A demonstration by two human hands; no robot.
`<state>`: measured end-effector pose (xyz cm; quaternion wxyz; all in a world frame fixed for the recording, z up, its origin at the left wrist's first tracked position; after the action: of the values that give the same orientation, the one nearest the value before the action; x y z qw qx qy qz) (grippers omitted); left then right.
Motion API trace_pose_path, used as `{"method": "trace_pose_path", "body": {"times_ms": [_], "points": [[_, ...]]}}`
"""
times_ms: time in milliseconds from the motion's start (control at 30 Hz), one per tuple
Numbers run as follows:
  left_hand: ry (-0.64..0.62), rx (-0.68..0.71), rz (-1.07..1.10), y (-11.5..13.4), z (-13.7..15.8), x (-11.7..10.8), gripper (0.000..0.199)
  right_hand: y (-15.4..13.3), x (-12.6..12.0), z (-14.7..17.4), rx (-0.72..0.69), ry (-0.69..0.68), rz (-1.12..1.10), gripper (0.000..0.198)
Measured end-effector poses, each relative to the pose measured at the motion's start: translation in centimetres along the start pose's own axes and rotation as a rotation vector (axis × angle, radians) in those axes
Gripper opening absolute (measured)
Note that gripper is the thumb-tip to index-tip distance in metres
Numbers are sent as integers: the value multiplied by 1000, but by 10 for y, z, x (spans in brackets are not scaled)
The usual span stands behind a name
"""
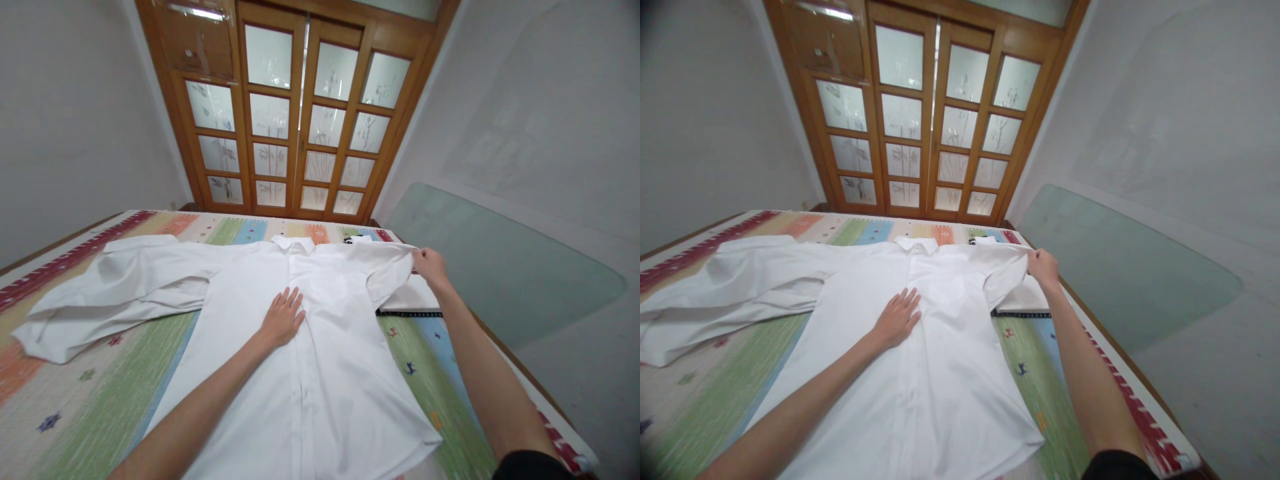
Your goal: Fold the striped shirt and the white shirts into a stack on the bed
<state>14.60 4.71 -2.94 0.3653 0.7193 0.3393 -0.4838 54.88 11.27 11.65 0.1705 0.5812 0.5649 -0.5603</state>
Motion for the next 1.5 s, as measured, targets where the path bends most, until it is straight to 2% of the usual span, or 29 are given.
{"method": "trace_pose_path", "body": {"times_ms": [67, 167, 267, 367, 433, 567, 667, 800, 900, 967, 1033, 1100, 1233, 1300, 1367, 1500], "points": [[22, 5, 18, -1, 0, 0, 52, 10, -19, -19, 41, 111, 17, 30], [46, 10, 39, -2, 1, 1, 52, 17, -27, -33, 96, 161, 51, 30], [41, -10, 42, -5, 1, 2, 55, 10, -16, -27, 72, 115, 135, 32], [20, -64, 36, -9, 1, 5, 68, -6, -1, -7, -45, 89, 293, 37], [21, -89, 37, -11, 1, 7, 75, -11, 17, 6, -104, 1, 368, 37], [32, -124, 29, -15, 1, 8, 83, 7, 68, 30, -52, -390, 428, 42], [14, -124, 27, -16, 0, 9, 91, 16, 78, 32, -55, -430, 432, 37], [-21, -96, 35, -12, 0, 8, 101, 25, 65, 18, -96, -401, 374, 28], [-44, -104, 34, -11, 0, 6, 108, 32, 32, 4, -93, -234, 429, 31], [-44, -102, 33, -10, 0, 5, 109, 29, 13, 6, -108, -131, 488, 32], [-31, -92, 30, -9, -1, 4, 105, 14, 6, 20, -185, -70, 508, 30], [-20, -82, 24, -8, -1, 4, 97, -9, 14, 46, -306, -93, 458, 24], [-36, -92, 11, -8, -1, 4, 79, -37, 62, 122, -418, -441, 309, 16], [-65, -106, -5, -8, -1, 4, 77, -37, 78, 154, -398, -502, 367, 17], [-93, -117, -29, -7, -1, 3, 77, -31, 85, 176, -360, -494, 415, 18], [-122, -121, -83, -4, -1, 0, 77, -15, 89, 186, -284, -477, 270, 17]]}}
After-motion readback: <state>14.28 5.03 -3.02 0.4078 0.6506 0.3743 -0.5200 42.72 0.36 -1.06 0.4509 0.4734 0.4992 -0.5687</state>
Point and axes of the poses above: each hand's wrist, its own z-axis away from the middle knuckle, its own x-axis out of the palm, y = z × x, the point moved 9 cm from there along -z, towards the middle knuckle, and after that the axes turned 1 degree about -y, right-handed, at the moved point
